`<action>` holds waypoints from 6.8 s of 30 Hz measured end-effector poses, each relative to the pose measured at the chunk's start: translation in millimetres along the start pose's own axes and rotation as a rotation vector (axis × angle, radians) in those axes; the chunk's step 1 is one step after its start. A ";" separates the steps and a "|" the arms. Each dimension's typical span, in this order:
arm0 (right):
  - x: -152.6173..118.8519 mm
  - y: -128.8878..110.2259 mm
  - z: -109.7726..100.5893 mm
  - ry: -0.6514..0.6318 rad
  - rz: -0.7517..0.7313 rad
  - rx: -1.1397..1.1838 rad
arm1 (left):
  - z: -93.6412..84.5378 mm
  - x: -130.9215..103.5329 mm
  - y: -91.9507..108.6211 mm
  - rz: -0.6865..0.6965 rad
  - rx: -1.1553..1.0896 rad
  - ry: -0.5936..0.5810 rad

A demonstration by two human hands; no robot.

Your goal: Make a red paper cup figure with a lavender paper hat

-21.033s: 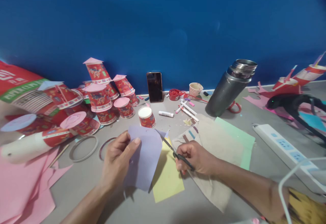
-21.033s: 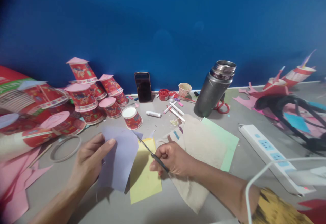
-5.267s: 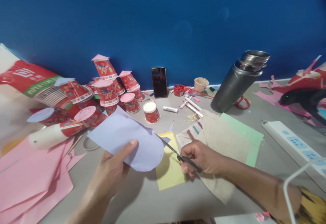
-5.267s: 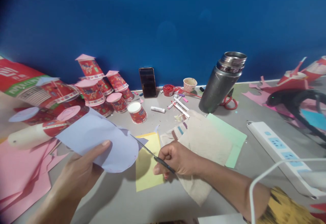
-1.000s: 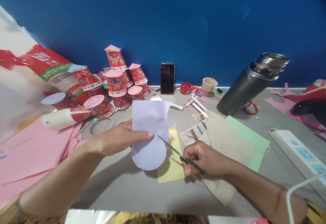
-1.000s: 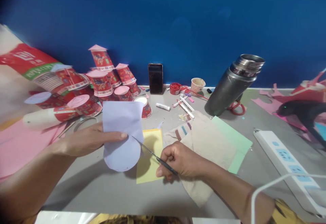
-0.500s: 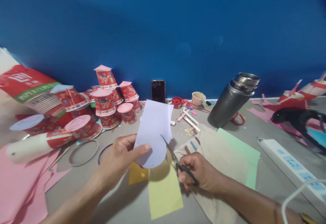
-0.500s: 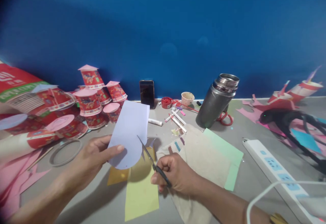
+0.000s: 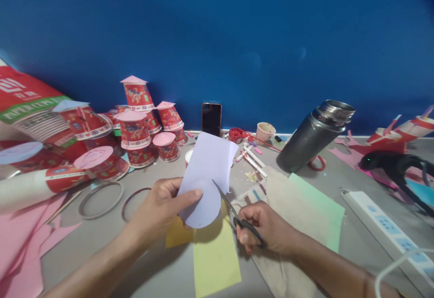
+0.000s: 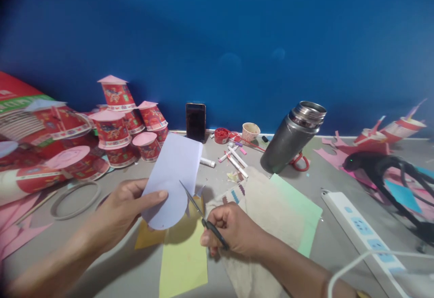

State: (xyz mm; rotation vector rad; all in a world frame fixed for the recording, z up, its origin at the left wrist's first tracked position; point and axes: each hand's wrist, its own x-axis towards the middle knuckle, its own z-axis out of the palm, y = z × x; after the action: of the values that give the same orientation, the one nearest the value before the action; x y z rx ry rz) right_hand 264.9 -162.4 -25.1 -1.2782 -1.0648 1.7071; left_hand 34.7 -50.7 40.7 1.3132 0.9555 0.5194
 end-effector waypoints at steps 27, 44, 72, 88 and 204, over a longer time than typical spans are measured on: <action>1.0 6.2 -1.3 -0.015 -0.005 -0.014 | -0.6 1.6 -3.5 -0.046 -0.073 0.030; -0.4 0.7 3.0 -0.023 0.018 -0.016 | -2.2 2.5 -6.7 -0.060 -0.036 -0.087; -1.8 1.4 2.4 -0.046 0.027 -0.025 | -1.2 1.9 -8.7 -0.087 -0.053 -0.233; -3.2 0.3 2.9 -0.033 0.044 -0.045 | -0.1 3.1 -11.9 -0.053 -0.072 -0.217; -4.7 0.0 8.3 -0.023 0.114 0.010 | 0.4 -5.5 -4.5 -0.068 -0.021 -0.013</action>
State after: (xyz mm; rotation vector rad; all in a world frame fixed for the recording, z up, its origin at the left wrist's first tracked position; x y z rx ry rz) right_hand 258.0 -168.2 -22.1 -1.3385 -1.0124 1.8142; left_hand 31.2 -56.3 38.0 1.2591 0.9781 0.4671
